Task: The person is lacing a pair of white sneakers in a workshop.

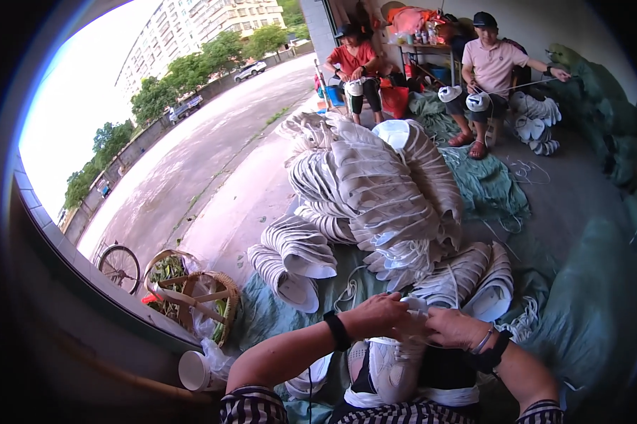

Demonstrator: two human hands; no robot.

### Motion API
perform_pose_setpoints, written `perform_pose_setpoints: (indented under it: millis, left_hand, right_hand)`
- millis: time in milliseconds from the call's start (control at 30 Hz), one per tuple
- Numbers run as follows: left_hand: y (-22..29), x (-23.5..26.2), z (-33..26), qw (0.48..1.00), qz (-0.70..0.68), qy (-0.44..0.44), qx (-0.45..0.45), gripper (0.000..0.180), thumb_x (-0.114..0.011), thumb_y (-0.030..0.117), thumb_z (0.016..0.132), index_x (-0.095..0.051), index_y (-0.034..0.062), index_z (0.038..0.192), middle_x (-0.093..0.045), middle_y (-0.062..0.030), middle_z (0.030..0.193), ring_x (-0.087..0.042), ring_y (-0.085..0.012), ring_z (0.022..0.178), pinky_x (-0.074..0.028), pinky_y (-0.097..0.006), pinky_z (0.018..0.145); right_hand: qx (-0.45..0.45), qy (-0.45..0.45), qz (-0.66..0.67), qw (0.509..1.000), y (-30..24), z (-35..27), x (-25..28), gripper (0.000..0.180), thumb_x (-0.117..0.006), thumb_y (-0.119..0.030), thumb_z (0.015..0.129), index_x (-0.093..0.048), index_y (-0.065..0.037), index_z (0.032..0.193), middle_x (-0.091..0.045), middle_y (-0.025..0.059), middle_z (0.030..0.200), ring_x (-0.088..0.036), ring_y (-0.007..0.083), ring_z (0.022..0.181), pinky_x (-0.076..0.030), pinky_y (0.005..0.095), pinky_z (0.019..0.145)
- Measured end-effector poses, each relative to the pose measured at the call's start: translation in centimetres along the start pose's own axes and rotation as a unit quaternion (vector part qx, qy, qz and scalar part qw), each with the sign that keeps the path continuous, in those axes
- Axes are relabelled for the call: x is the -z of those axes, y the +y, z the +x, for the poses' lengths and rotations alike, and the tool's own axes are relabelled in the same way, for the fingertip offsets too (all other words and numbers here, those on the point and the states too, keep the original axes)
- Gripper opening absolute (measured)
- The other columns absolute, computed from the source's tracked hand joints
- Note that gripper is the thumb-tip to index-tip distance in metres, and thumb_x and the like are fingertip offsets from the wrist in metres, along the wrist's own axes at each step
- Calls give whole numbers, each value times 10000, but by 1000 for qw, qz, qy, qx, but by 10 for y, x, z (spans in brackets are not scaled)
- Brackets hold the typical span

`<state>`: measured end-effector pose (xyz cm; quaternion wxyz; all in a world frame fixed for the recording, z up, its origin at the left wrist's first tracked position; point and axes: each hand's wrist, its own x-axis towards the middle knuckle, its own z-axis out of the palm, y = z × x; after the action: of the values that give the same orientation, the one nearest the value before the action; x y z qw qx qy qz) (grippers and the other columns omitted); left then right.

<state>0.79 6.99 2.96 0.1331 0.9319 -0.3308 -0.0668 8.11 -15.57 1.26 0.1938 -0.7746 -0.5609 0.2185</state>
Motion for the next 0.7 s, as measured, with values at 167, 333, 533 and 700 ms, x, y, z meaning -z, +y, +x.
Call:
perform_pose_setpoints:
  millis: [167, 333, 533, 700]
  left_hand:
    - [23, -9, 23, 991, 103, -59, 60, 252, -605, 257, 810, -626, 245, 1060, -566, -54, 983, -498, -261, 1029, -446, -409, 816]
    - [22, -16, 26, 994, 28, -16, 108, 220, -589, 213, 817, -634, 186, 1031, -557, -63, 1003, -515, -257, 1006, -456, -390, 816]
    - [7, -32, 8, 768, -591, 168, 181, 283, -543, 292, 944, -593, 22, 1012, -561, 19, 921, -482, -62, 875, -417, -241, 776]
    - [10, -51, 4, 692, -673, 221, 137, 168, -585, 151, 918, -583, 46, 1049, -558, 7, 1134, -518, -88, 1010, -411, -262, 898]
  right_hand:
    - [-121, 17, -34, 992, 6, 13, -23, 221, -587, -173, 810, -626, -54, 993, -572, 166, 1009, -604, 349, 909, -486, 417, 803]
    - [-151, 26, -39, 987, -5, 10, -18, 227, -581, -174, 820, -597, -47, 1007, -584, 170, 1027, -594, 373, 931, -484, 435, 811]
    - [-142, 185, 547, 804, -8, 0, -9, 108, -510, -107, 935, -561, -38, 1001, -606, 40, 907, -611, 100, 867, -502, 264, 736]
    - [-36, 166, 602, 780, -34, 9, -40, 282, -602, -106, 887, -577, -35, 1159, -601, -35, 943, -550, 46, 856, -458, 213, 796]
